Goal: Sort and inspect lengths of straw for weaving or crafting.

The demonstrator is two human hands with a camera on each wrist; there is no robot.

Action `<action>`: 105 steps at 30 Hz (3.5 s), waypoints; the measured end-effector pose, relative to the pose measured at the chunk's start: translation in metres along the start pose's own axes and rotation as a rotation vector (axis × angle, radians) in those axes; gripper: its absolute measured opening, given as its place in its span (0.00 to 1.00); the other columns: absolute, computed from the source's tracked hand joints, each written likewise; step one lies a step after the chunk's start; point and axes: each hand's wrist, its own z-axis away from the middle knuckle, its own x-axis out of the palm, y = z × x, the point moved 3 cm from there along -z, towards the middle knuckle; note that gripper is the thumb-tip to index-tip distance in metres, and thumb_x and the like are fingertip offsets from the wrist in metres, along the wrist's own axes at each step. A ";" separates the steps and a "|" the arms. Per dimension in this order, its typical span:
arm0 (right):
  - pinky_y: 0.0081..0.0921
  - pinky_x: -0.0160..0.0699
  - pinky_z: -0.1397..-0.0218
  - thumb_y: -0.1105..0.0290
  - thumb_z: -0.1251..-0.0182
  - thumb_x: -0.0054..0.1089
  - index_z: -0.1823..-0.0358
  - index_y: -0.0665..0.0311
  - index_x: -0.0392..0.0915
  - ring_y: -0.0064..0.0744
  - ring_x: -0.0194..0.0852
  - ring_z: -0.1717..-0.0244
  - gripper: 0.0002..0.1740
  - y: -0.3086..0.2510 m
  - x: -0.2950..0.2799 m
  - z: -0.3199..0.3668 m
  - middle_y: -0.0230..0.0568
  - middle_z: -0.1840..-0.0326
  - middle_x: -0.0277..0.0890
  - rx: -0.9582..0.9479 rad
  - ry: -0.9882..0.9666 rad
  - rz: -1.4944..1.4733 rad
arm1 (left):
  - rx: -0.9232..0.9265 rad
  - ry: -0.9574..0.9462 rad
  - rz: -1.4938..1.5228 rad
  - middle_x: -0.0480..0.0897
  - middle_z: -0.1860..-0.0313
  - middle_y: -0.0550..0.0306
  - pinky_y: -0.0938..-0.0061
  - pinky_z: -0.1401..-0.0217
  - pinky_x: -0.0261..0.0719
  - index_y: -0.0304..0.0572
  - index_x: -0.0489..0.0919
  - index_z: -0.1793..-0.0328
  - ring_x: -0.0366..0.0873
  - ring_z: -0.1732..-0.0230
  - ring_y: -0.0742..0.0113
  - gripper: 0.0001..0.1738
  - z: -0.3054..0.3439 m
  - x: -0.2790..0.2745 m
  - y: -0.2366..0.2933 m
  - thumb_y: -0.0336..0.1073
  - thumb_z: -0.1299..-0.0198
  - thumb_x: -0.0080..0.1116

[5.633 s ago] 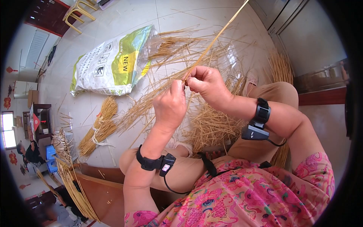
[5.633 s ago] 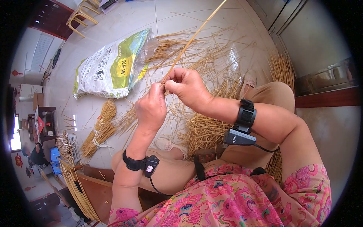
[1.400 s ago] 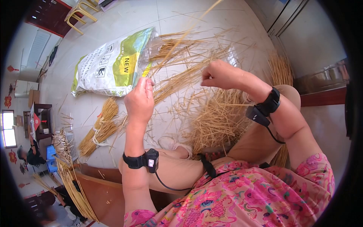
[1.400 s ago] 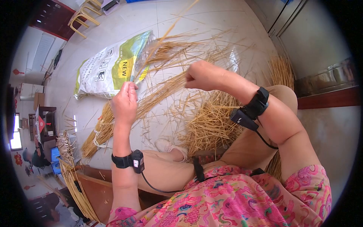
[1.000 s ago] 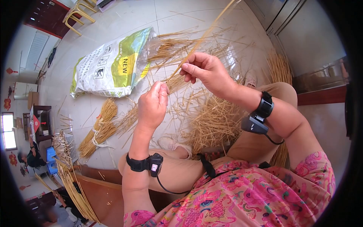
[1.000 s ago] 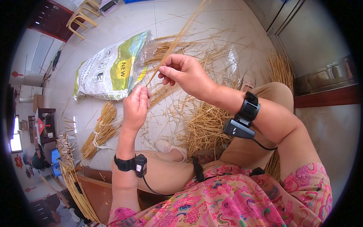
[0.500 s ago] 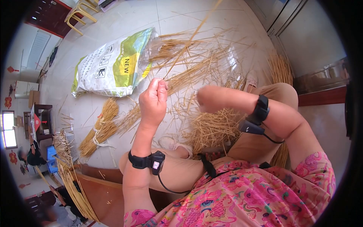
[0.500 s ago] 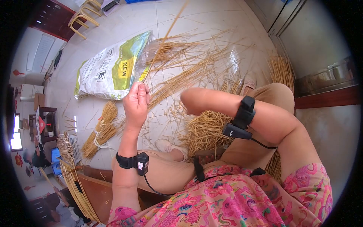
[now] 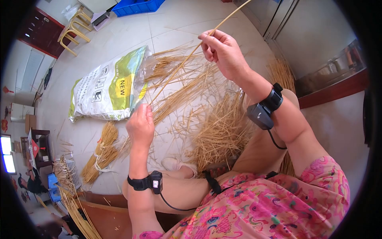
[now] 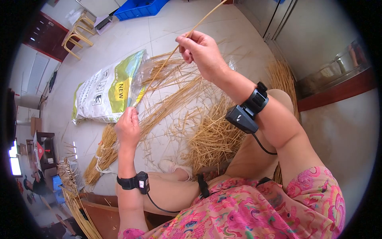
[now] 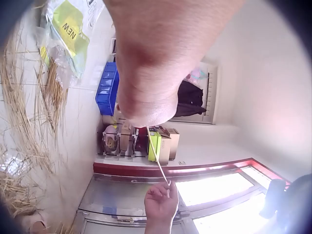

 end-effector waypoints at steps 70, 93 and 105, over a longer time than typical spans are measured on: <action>0.21 0.74 0.69 0.67 0.34 0.56 0.43 0.68 0.71 0.21 0.72 0.73 0.20 0.143 0.067 0.090 0.36 0.68 0.77 0.339 -0.467 0.687 | -0.178 0.246 1.127 0.68 0.79 0.67 0.85 0.75 0.59 0.41 0.72 0.57 0.61 0.77 0.81 0.15 -0.037 -0.042 -0.054 0.42 0.27 0.37; 0.19 0.62 0.73 0.68 0.32 0.53 0.66 0.65 0.78 0.15 0.59 0.76 0.09 -0.103 -0.004 0.117 0.25 0.80 0.66 -0.190 0.176 1.076 | -0.804 0.543 0.889 0.64 0.34 0.40 0.61 0.32 0.60 0.38 0.46 0.26 0.63 0.34 0.51 0.36 -0.023 -0.026 -0.092 0.48 0.32 0.43; 0.49 0.71 0.59 0.70 0.33 0.44 0.62 0.69 0.70 0.62 0.73 0.62 0.09 -0.128 -0.275 0.419 0.60 0.68 0.75 0.377 0.545 1.970 | -0.789 0.535 0.980 0.64 0.34 0.36 0.66 0.35 0.64 0.26 0.49 0.28 0.66 0.36 0.53 0.36 -0.017 0.031 -0.124 0.44 0.33 0.45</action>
